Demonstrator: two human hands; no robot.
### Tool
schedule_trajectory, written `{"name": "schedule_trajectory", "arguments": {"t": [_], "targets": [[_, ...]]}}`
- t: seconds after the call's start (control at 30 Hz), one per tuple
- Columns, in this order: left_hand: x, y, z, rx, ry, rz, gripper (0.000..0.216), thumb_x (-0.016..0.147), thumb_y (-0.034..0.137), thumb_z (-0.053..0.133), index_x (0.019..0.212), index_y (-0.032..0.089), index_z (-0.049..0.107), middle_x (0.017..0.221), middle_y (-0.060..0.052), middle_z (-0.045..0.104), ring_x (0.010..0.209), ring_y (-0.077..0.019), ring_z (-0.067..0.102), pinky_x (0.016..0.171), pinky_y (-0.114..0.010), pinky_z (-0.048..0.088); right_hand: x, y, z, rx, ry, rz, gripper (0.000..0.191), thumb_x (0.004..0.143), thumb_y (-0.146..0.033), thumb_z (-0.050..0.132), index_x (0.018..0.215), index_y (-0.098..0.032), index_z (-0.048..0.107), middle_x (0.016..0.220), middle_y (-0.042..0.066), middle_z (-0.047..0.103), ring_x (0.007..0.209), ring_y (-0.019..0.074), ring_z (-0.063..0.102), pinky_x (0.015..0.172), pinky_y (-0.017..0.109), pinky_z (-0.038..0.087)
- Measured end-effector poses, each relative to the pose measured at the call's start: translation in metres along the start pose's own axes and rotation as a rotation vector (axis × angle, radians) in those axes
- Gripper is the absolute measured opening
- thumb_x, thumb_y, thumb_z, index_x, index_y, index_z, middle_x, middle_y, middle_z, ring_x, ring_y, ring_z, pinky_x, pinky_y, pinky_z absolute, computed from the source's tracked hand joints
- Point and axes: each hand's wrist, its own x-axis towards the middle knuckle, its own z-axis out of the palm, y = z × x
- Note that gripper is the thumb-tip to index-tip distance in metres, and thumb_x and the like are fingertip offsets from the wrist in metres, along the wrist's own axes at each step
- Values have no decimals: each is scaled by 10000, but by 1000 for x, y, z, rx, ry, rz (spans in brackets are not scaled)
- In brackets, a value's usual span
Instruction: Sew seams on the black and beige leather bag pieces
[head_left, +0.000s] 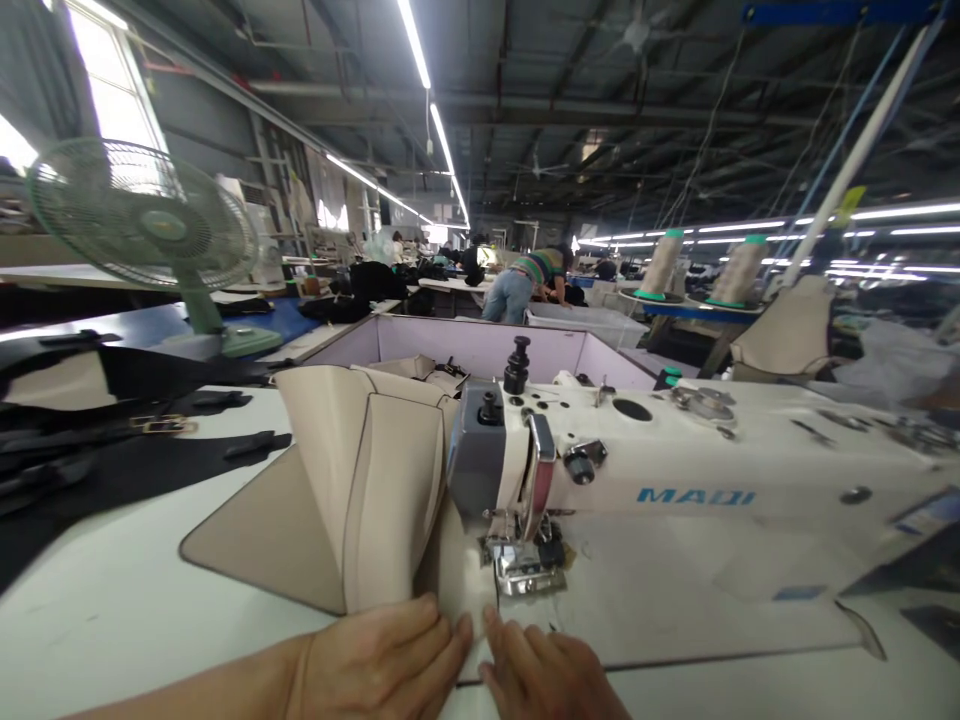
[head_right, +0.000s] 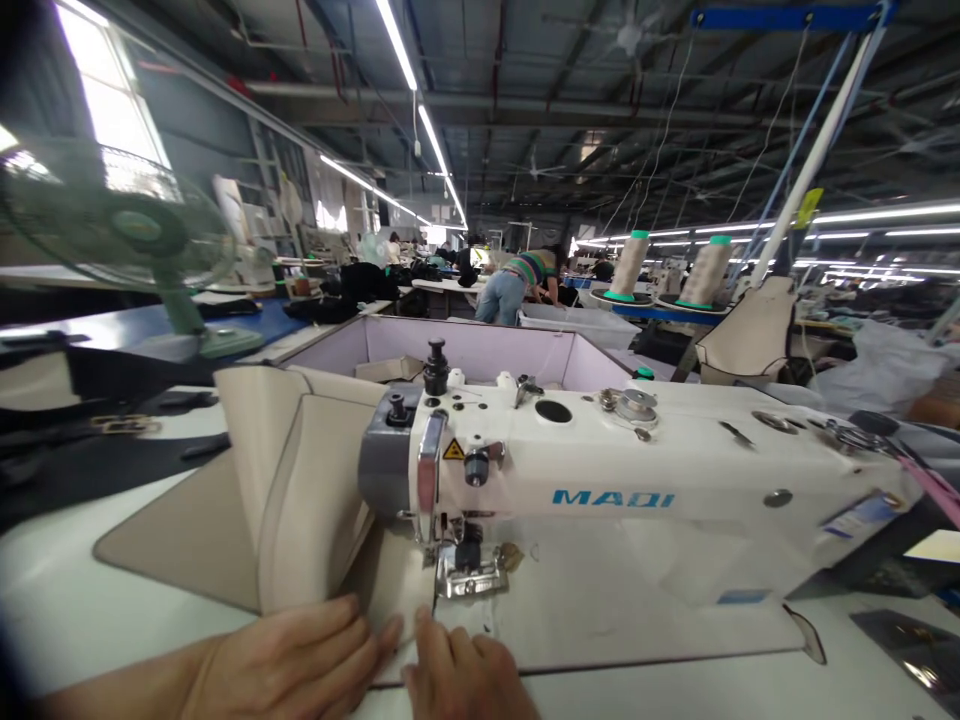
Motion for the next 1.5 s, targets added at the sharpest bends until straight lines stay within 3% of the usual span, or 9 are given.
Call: {"name": "schedule_trajectory", "arguments": {"t": [0.23, 0.4, 0.6, 1.17, 1.5], "targets": [[-2, -10, 12, 12, 9, 5, 225, 828, 129, 515, 953, 79, 695, 908, -104, 661, 709, -183, 577, 711, -344, 491, 16, 7, -3, -10, 7, 11, 314, 1011, -178, 297, 1141, -40, 546, 641, 20, 558, 484, 146, 524, 387, 303, 304], [-3, -16, 22, 30, -7, 0, 213, 875, 219, 546, 961, 83, 686, 936, -119, 656, 740, -198, 581, 766, -367, 485, 24, 12, -7, -2, 28, -4, 369, 1016, -155, 229, 1138, -44, 560, 659, 23, 574, 485, 159, 547, 377, 317, 297], [-5, -23, 31, 38, -20, -7, 183, 833, 101, 554, 958, 79, 686, 977, -111, 665, 759, -201, 581, 766, -368, 473, 24, 15, -9, 30, 5, 14, 355, 1021, -181, 264, 1114, -63, 586, 655, 18, 582, 486, 159, 563, 380, 315, 296], [-2, -30, 33, 41, -94, -3, 92, 827, 109, 588, 866, 105, 671, 1026, -125, 645, 785, -206, 583, 742, -388, 468, 23, 18, -8, 29, 5, -2, 282, 983, -147, 364, 1105, -96, 613, 634, 27, 585, 481, 116, 535, 402, 232, 323], [-3, -31, 34, 33, -85, -10, 132, 820, 97, 564, 871, 96, 686, 1026, -132, 646, 796, -227, 568, 755, -398, 455, 16, 16, -7, 37, -18, 17, 306, 1000, -157, 339, 1160, -75, 587, 661, 17, 583, 483, 137, 554, 394, 290, 306]]}}
